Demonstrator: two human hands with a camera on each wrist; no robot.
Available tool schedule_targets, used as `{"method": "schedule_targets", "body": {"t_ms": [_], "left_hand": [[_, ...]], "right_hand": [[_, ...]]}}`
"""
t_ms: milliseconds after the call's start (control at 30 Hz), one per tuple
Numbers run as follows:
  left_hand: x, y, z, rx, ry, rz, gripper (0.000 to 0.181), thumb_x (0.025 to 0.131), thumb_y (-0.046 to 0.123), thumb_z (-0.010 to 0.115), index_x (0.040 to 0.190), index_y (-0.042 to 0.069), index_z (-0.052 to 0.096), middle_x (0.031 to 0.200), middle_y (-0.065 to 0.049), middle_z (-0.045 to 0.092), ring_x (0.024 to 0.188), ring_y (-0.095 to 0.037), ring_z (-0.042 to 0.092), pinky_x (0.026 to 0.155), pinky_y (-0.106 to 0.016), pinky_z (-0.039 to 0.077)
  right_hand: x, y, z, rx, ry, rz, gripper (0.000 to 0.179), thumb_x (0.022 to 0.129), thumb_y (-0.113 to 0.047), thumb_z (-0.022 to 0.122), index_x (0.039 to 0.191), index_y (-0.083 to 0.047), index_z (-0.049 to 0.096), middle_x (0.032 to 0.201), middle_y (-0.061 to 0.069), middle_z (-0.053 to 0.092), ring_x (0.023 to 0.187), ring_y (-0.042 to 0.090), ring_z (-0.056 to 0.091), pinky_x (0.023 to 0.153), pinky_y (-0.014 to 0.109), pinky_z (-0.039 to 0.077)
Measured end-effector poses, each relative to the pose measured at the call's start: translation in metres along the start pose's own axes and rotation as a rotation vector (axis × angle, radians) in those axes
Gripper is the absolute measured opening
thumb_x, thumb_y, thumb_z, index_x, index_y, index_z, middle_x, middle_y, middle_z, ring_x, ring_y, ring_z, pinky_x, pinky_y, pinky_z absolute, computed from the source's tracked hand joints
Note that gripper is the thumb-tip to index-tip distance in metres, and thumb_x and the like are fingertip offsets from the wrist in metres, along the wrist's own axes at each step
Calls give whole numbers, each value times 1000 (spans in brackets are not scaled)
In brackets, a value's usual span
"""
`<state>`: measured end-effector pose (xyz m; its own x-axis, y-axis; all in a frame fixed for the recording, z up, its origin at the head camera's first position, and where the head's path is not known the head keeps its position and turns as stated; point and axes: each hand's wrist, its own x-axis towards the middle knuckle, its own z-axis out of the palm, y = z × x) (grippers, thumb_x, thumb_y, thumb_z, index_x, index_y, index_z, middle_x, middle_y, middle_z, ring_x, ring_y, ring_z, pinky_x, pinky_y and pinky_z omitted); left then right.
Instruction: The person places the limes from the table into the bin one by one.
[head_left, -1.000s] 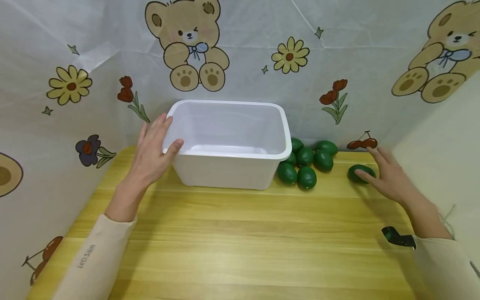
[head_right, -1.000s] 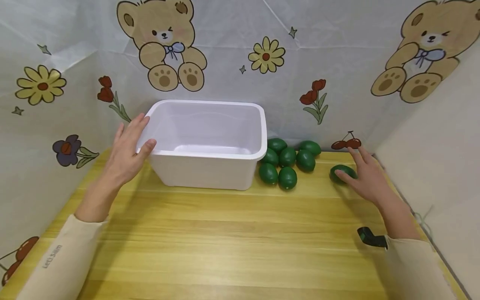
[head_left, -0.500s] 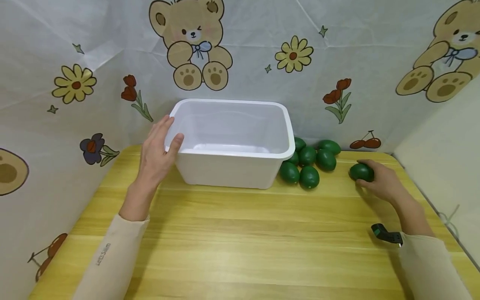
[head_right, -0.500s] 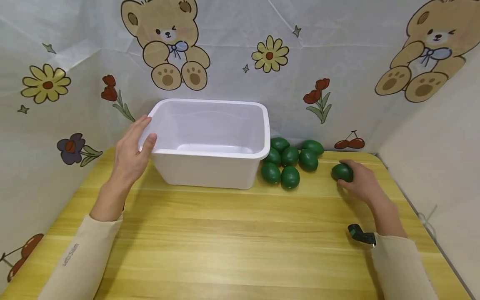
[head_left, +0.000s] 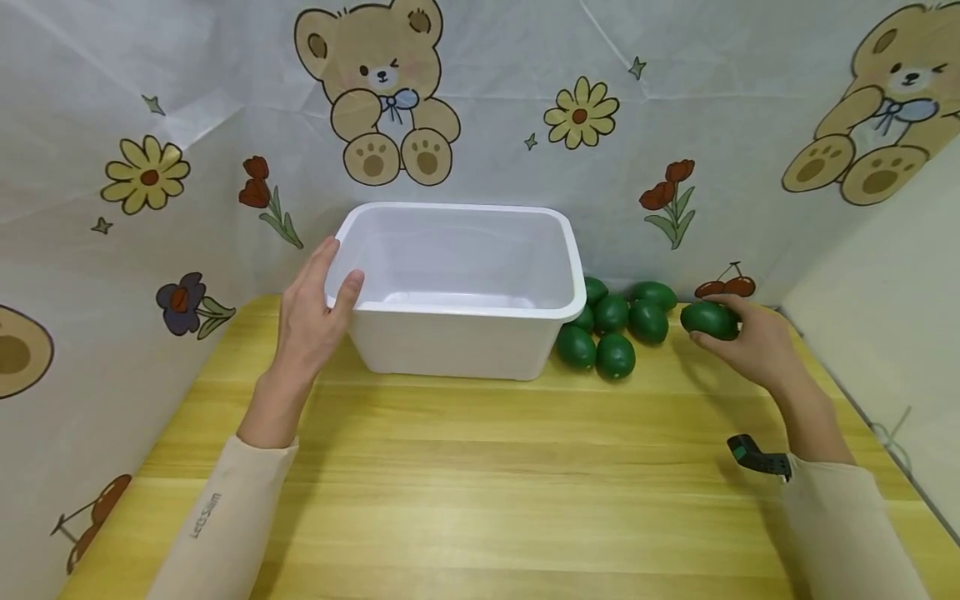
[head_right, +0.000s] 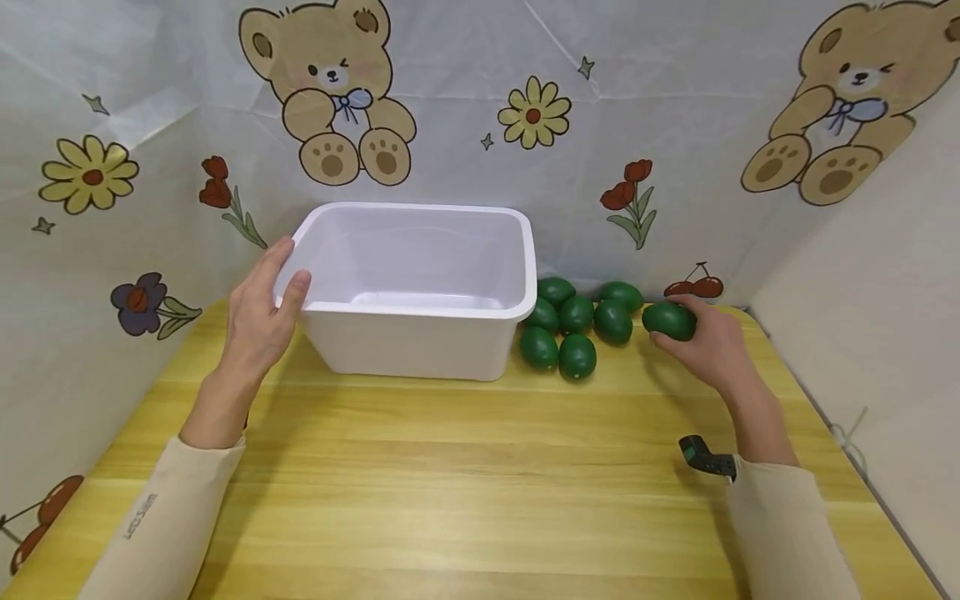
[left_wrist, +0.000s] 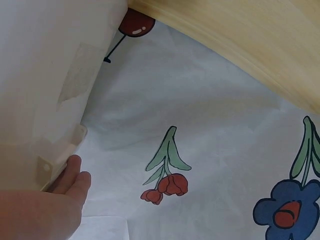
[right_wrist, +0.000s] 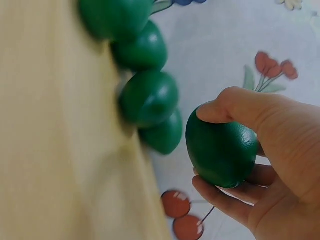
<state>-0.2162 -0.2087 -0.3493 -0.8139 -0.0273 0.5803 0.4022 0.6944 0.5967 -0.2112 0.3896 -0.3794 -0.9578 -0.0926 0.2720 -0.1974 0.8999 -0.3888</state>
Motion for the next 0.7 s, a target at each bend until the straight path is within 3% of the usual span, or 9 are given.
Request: {"method": "schedule_targets", "body": {"t_ms": [133, 367, 600, 700], "left_hand": [[1, 1, 1, 2, -4, -1, 85, 101, 70, 48, 159, 8, 47, 166, -12, 43, 152, -40, 43, 121, -63, 36], [3, 2, 1, 1, -1, -7, 90, 100, 72, 47, 159, 5, 45, 166, -14, 42, 153, -40, 41, 124, -59, 33], [2, 1, 2, 1, -3, -21, 91, 99, 73, 46, 159, 5, 45, 167, -14, 41, 153, -40, 40, 123, -61, 34], [2, 1, 2, -1, 2, -22, 92, 99, 74, 46, 159, 4, 46, 167, -15, 41, 152, -41, 41, 122, -61, 35]], "right_hand": [[6, -21, -7, 17, -21, 20, 64, 93, -33, 79, 145, -3, 56, 118, 36, 64, 94, 47, 63, 69, 40, 47], [17, -59, -14, 66, 20, -35, 65, 92, -32, 80, 145, -4, 54, 122, 29, 66, 98, 43, 65, 74, 40, 49], [29, -101, -19, 185, 112, -84, 67, 93, -30, 79, 146, -4, 48, 132, 23, 63, 113, 39, 63, 80, 3, 38], [34, -117, -20, 218, 147, -115, 65, 92, -30, 80, 145, -6, 52, 130, 19, 65, 115, 33, 63, 83, 0, 38]]}}
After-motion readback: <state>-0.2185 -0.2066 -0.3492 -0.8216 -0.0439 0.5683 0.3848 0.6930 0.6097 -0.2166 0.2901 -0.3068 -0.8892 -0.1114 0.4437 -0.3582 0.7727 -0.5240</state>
